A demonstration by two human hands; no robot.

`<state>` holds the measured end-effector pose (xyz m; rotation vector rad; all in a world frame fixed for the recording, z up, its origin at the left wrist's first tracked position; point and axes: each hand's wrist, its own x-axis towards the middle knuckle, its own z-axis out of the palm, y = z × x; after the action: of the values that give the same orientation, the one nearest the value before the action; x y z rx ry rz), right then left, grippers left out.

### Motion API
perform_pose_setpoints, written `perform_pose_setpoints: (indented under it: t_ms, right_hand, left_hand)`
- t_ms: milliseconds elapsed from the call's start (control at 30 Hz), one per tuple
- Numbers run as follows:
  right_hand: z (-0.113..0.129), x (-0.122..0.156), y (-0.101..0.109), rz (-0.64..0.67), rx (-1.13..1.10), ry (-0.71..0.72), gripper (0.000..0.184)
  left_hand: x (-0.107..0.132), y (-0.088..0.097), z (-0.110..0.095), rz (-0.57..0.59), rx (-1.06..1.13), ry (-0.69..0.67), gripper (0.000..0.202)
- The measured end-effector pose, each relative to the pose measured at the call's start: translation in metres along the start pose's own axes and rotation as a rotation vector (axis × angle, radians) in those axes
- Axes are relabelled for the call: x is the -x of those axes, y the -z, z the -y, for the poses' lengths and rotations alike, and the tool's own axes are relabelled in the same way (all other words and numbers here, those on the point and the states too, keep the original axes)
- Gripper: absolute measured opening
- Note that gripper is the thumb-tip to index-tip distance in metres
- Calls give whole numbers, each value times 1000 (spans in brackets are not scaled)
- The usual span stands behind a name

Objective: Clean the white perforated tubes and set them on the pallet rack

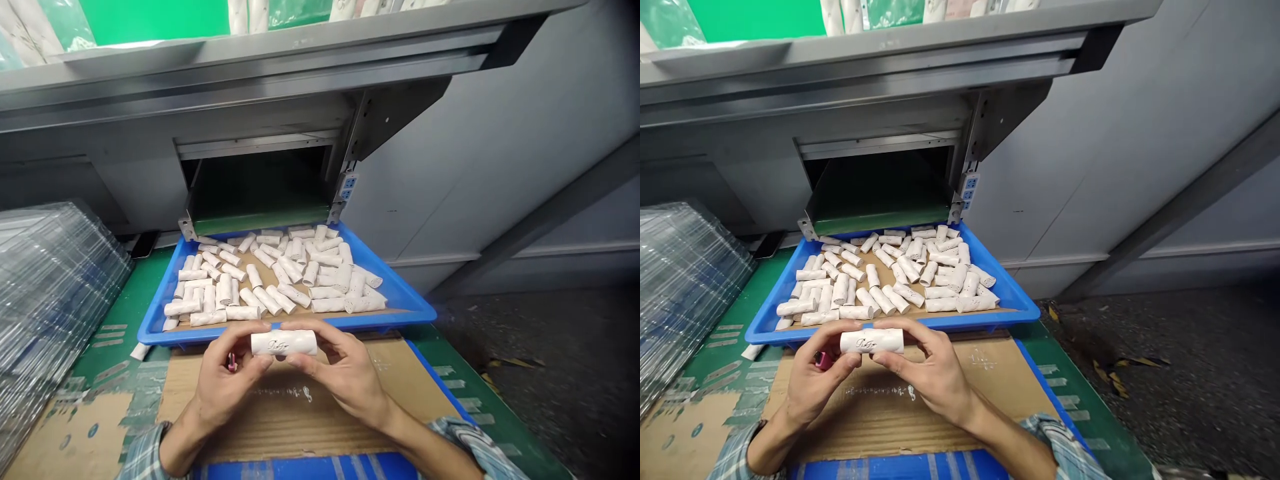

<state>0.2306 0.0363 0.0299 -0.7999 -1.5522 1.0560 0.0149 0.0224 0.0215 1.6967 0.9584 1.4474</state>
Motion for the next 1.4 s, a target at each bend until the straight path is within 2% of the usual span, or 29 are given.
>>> perform_pose_setpoints:
  t_ms: [133, 267, 533, 700, 800, 967, 1067, 1400]
  right_hand:
    - [0, 0, -1, -1, 0, 6, 32]
    - [1, 1, -3, 21, -101, -14, 37]
    - [3, 1, -6, 91, -213, -72, 33]
    - [5, 1, -6, 71, -170, -27, 31]
    - [5, 2, -5, 101, -156, 27, 30]
    - [6, 2, -2, 131, -55, 126, 32]
    - [6, 2, 0, 139, -7, 183, 35]
    - [8, 1, -1, 127, -50, 218, 32]
  left_hand:
    - [0, 1, -1, -24, -43, -37, 26]
    - [-1, 2, -2, -46, -103, -95, 24]
    - [2, 3, 4, -62, -134, -172, 20]
    - [2, 2, 6, -40, -99, -180, 19]
    - [1, 2, 6, -40, -102, -185, 19]
    - [2, 5, 5, 1, -138, -146, 31]
    - [2, 6, 6, 23, -147, -178, 28]
    - [5, 6, 10, 44, -170, -243, 32]
